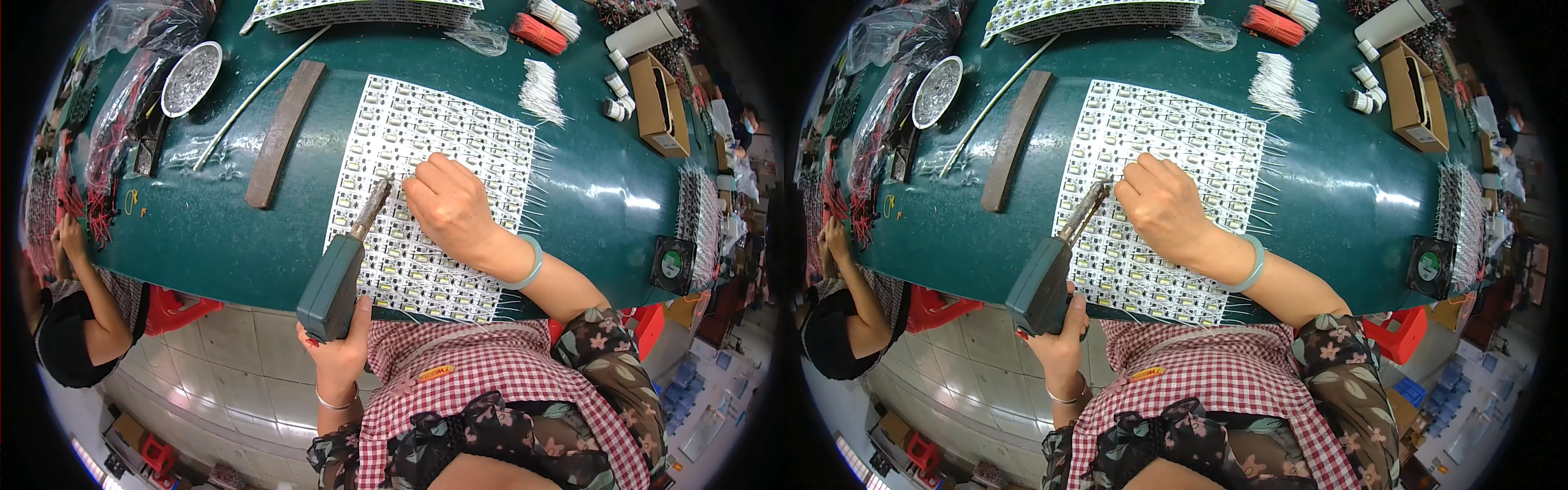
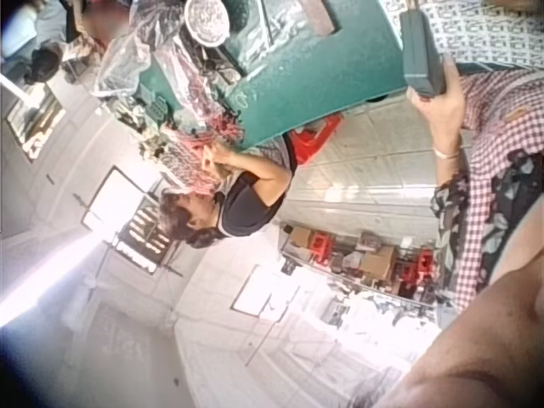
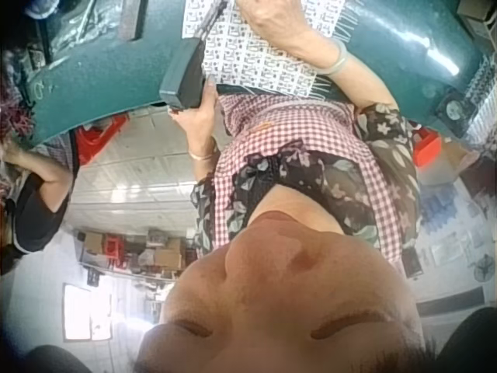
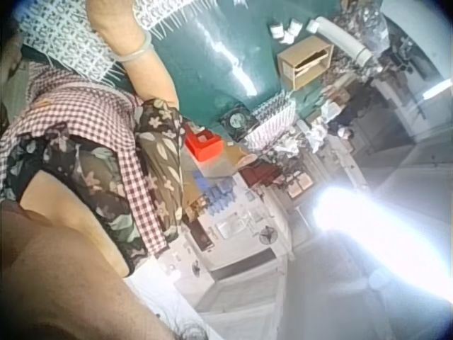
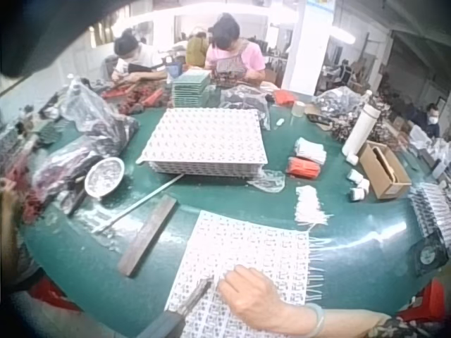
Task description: Assembling small LED components onto a circuit board strip using a handheld tool.
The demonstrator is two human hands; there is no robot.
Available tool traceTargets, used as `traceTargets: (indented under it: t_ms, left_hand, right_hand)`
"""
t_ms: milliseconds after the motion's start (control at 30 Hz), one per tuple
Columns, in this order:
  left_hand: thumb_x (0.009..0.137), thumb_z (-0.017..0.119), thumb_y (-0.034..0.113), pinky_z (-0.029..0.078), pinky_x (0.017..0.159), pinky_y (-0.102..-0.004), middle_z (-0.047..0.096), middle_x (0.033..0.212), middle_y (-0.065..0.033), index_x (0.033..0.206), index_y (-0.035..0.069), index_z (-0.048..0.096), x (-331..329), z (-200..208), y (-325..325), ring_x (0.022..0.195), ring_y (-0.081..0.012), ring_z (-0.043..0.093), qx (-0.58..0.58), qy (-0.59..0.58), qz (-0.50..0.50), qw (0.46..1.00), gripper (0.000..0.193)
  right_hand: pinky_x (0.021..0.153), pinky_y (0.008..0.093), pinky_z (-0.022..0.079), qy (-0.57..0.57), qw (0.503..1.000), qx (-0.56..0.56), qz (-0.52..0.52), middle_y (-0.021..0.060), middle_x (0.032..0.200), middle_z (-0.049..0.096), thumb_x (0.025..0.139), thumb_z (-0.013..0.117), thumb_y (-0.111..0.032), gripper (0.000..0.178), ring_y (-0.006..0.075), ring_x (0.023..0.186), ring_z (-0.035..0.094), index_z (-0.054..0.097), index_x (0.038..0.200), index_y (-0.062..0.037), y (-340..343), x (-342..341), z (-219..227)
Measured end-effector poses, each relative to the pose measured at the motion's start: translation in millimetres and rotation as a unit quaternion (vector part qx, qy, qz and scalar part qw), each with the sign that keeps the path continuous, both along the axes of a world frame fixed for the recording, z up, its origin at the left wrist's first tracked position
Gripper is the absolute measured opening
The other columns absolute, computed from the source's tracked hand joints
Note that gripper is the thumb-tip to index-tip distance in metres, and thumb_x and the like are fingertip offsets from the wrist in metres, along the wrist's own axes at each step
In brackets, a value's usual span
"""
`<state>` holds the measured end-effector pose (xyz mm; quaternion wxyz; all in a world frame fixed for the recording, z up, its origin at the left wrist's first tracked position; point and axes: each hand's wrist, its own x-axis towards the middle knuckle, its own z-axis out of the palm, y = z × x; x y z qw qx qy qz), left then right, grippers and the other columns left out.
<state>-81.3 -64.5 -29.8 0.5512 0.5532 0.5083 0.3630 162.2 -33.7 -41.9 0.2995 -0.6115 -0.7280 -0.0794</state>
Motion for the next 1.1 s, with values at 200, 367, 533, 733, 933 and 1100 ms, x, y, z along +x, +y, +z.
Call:
traceTargets:
  t_ms: [200,367,533,733,933,1100]
  left_hand:
    - [0.088,0.070,-0.010,0.042,0.051,-0.0239,0.065,0.085,-0.0072,0.108,-0.006,0.064,-8,-4,0,0.058,-0.0089,0.056,0.004,-0.007,-0.006,1.000,0.021]
    - [0.087,0.073,-0.008,0.045,0.055,-0.0248,0.067,0.087,-0.0074,0.107,-0.006,0.066,-12,0,2,0.061,-0.0092,0.058,-0.013,-0.001,0.024,1.000,0.022]
    - [0.086,0.078,-0.004,0.048,0.058,-0.0236,0.072,0.096,-0.0080,0.112,-0.006,0.069,4,19,-2,0.065,-0.0082,0.059,-0.099,-0.010,0.096,0.990,0.028]
    - [0.086,0.078,-0.003,0.050,0.058,-0.0302,0.070,0.092,-0.0152,0.129,-0.010,0.061,7,40,6,0.067,-0.0176,0.059,-0.084,0.015,0.026,0.996,0.047]
    - [0.094,0.071,-0.002,0.044,0.055,-0.0281,0.067,0.094,-0.0108,0.126,-0.006,0.062,4,56,40,0.065,-0.0156,0.055,0.095,0.017,0.124,0.988,0.034]
    - [0.091,0.078,0.007,0.047,0.059,-0.0333,0.062,0.077,-0.0093,0.104,-0.009,0.065,-12,67,112,0.066,-0.0184,0.054,0.251,0.026,0.227,0.940,0.024]
  right_hand:
    - [0.063,0.0357,0.045,-0.005,1.000,-0.005,0.003,0.0074,0.075,0.051,0.071,0.064,-0.004,0.008,0.0237,0.076,0.056,0.055,0.070,-0.0052,2,-5,2]
    - [0.062,0.0359,0.046,-0.009,1.000,-0.007,-0.003,0.0075,0.074,0.052,0.070,0.064,-0.005,0.008,0.0238,0.075,0.057,0.055,0.070,-0.0058,4,-9,3]
    - [0.062,0.0394,0.049,0.024,1.000,0.018,0.001,0.0099,0.074,0.052,0.071,0.063,-0.007,0.008,0.0278,0.074,0.058,0.056,0.074,-0.0062,-3,5,-12]
    - [0.067,0.0356,0.047,-0.026,0.999,0.035,-0.030,0.0059,0.078,0.055,0.071,0.065,-0.012,0.008,0.0232,0.082,0.057,0.057,0.070,-0.0081,-3,-2,-16]
    - [0.068,0.0349,0.047,-0.003,0.999,0.022,-0.033,0.0049,0.082,0.057,0.072,0.065,-0.010,0.006,0.0226,0.089,0.058,0.059,0.071,-0.0080,-5,-6,-16]
    - [0.071,0.0363,0.050,0.020,0.999,0.007,-0.030,0.0065,0.084,0.057,0.071,0.067,-0.009,0.008,0.0243,0.090,0.058,0.059,0.072,-0.0072,-1,-8,-16]
